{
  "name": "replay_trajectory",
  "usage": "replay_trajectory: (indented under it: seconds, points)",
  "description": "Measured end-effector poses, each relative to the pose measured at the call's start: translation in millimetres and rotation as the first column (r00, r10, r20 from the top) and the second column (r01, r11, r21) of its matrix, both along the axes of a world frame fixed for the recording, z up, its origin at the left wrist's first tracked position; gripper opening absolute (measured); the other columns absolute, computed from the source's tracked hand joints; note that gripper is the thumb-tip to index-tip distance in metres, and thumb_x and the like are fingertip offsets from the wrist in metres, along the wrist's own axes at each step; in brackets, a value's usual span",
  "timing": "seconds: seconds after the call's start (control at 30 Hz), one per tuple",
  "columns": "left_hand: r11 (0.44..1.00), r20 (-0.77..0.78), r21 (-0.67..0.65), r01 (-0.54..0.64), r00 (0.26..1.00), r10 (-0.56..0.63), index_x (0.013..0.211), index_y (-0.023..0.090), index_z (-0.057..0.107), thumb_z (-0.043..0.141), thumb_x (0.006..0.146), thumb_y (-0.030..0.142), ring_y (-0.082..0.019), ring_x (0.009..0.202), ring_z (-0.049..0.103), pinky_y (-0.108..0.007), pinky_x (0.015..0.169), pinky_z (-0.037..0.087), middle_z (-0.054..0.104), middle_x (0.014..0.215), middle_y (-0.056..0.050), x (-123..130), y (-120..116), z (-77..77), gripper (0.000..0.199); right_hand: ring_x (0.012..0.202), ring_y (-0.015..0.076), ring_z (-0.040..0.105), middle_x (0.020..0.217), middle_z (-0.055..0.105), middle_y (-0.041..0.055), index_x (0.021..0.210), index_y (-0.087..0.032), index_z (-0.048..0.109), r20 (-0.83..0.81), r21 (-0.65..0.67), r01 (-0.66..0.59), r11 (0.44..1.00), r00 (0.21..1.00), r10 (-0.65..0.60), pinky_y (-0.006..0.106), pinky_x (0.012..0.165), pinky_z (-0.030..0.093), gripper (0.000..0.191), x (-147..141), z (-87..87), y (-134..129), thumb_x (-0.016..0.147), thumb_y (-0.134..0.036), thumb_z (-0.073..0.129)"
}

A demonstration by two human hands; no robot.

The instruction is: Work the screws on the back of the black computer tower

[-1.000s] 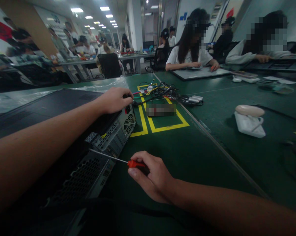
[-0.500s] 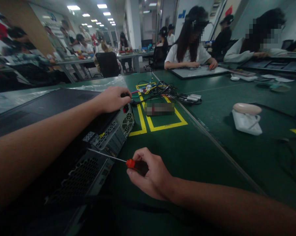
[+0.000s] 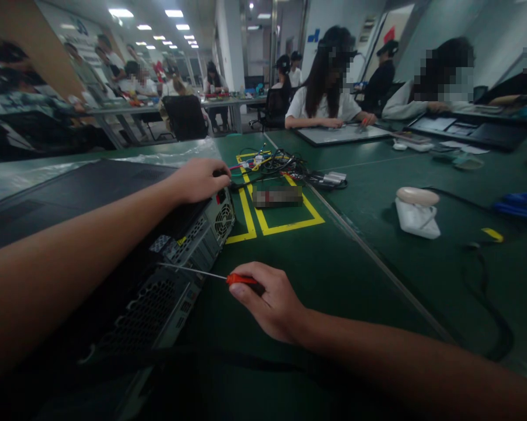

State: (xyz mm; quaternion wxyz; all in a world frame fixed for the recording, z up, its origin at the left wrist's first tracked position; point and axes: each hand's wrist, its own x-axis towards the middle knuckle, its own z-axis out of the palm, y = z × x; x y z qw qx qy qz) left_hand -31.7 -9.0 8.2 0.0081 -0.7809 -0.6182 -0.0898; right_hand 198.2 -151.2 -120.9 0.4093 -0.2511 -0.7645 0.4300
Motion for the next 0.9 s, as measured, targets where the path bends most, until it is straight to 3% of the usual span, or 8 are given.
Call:
replay_trajectory:
  seconds: [0.13, 0.23, 0.43, 0.7, 0.9]
  points:
    - [1.000, -0.004, 0.003, 0.011, 1.000, -0.011, 0.117, 0.023, 0.080, 0.047, 0.090, 0.041, -0.031, 0.108, 0.072, -0.039, 0.101, 0.053, 0.081, 0.119, -0.010, 2, -1, 0.0, 0.047, 0.067, 0.0136, 0.056, 0.079, 0.063, -0.0031, 0.103, -0.020, 0.065, 0.059, -0.013, 0.031, 0.999, 0.998, -0.031, 0.029, 0.066, 0.044, 0.018, 4, 13.2, 4, 0.098, -0.037, 0.070]
    - [1.000, 0.002, 0.009, 0.017, 1.000, -0.017, 0.118, 0.021, 0.080, 0.047, 0.089, 0.040, -0.032, 0.108, 0.072, -0.040, 0.102, 0.054, 0.081, 0.119, -0.011, 3, -3, 0.1, 0.048, 0.060, 0.0117, 0.050, 0.073, 0.058, -0.0077, 0.102, -0.022, 0.058, 0.119, -0.026, 0.082, 0.996, 0.990, -0.079, 0.027, 0.060, 0.038, 0.029, 7, 28.1, 13, 0.083, -0.031, 0.077]
    - [1.000, -0.023, 0.016, 0.013, 1.000, -0.013, 0.121, 0.020, 0.080, 0.045, 0.090, 0.040, -0.033, 0.113, 0.073, -0.040, 0.102, 0.054, 0.081, 0.122, -0.012, 4, -3, 0.3, 0.051, 0.063, 0.0112, 0.050, 0.071, 0.055, -0.0078, 0.093, -0.022, 0.055, 0.205, -0.051, -0.005, 0.999, 0.979, 0.015, 0.026, 0.060, 0.037, 0.020, 14, 51.4, 23, 0.078, -0.016, 0.067]
    - [1.000, -0.040, 0.008, 0.028, 0.999, -0.028, 0.120, 0.022, 0.080, 0.045, 0.089, 0.045, -0.032, 0.114, 0.073, -0.039, 0.100, 0.054, 0.081, 0.122, -0.012, 0, 2, -1.7, 0.052, 0.060, 0.0101, 0.046, 0.070, 0.053, -0.0084, 0.090, -0.023, 0.053, 0.151, -0.070, 0.061, 0.996, 0.987, -0.050, 0.025, 0.059, 0.036, 0.021, 13, 47.9, 2, 0.077, -0.014, 0.066]
    - [1.000, -0.017, 0.018, 0.023, 1.000, -0.023, 0.118, 0.024, 0.080, 0.047, 0.088, 0.045, -0.033, 0.115, 0.072, -0.040, 0.101, 0.054, 0.081, 0.123, -0.010, 0, 1, -1.3, 0.050, 0.060, 0.0107, 0.049, 0.069, 0.055, -0.0082, 0.090, -0.023, 0.055, 0.126, 0.070, 0.085, 0.994, 0.988, -0.093, 0.026, 0.061, 0.036, 0.020, 11, 50.9, 20, 0.075, -0.017, 0.066]
